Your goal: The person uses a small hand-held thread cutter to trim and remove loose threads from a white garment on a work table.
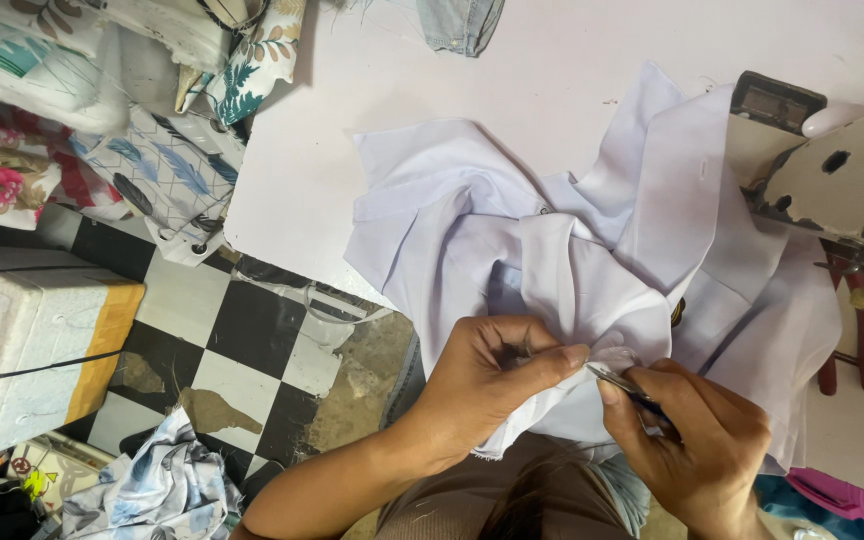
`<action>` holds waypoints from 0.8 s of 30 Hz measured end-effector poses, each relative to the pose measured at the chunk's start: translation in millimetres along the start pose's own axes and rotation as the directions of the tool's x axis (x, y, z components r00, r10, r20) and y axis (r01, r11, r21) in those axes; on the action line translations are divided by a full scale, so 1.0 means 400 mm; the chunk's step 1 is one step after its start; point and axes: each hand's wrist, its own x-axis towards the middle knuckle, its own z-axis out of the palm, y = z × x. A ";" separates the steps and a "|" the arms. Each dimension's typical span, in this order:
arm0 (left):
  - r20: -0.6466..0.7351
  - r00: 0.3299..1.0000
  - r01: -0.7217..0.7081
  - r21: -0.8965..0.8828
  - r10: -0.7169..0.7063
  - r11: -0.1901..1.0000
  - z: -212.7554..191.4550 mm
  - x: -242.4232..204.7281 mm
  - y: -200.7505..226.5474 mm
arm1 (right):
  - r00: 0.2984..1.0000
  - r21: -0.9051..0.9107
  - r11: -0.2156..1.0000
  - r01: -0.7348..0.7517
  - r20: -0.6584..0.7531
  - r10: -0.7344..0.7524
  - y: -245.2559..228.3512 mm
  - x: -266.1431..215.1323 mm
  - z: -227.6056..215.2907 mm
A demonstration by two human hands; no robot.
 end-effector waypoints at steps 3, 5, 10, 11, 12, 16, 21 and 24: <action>-0.011 1.000 0.022 -0.043 -0.022 0.999 0.003 0.001 0.002 | 0.997 0.046 0.996 -0.074 -0.018 0.075 -0.002 -0.012 0.014; -0.004 1.000 0.022 -0.033 -0.022 0.999 0.004 0.000 0.006 | 0.989 0.103 0.989 -0.103 -0.097 0.113 -0.003 -0.022 0.028; -0.022 1.000 0.010 -0.104 -0.012 0.994 0.000 0.013 -0.022 | 0.963 0.145 0.968 -0.204 -0.145 0.225 0.005 -0.079 0.008; -0.050 0.998 0.024 -0.126 -0.030 0.992 -0.003 0.018 -0.028 | 0.943 0.067 0.947 -0.314 -0.093 0.319 -0.011 -0.069 -0.023; -0.051 0.998 0.022 -0.126 -0.029 0.992 0.001 0.016 -0.022 | 0.944 0.068 0.948 -0.312 -0.094 0.318 -0.003 -0.061 -0.015; -0.034 0.999 -0.040 -0.043 0.038 0.998 0.010 0.005 0.002 | 0.972 0.103 0.978 -0.180 -0.132 0.193 -0.022 -0.036 -0.003; -0.042 0.996 -0.072 0.058 0.075 0.996 0.013 -0.004 0.009 | 0.964 -0.006 0.973 -0.232 -0.132 0.229 -0.039 -0.046 0.002; -0.042 0.997 -0.057 0.061 0.060 0.997 0.015 -0.008 0.007 | 0.975 -0.064 0.980 -0.190 -0.134 0.180 -0.043 -0.042 0.004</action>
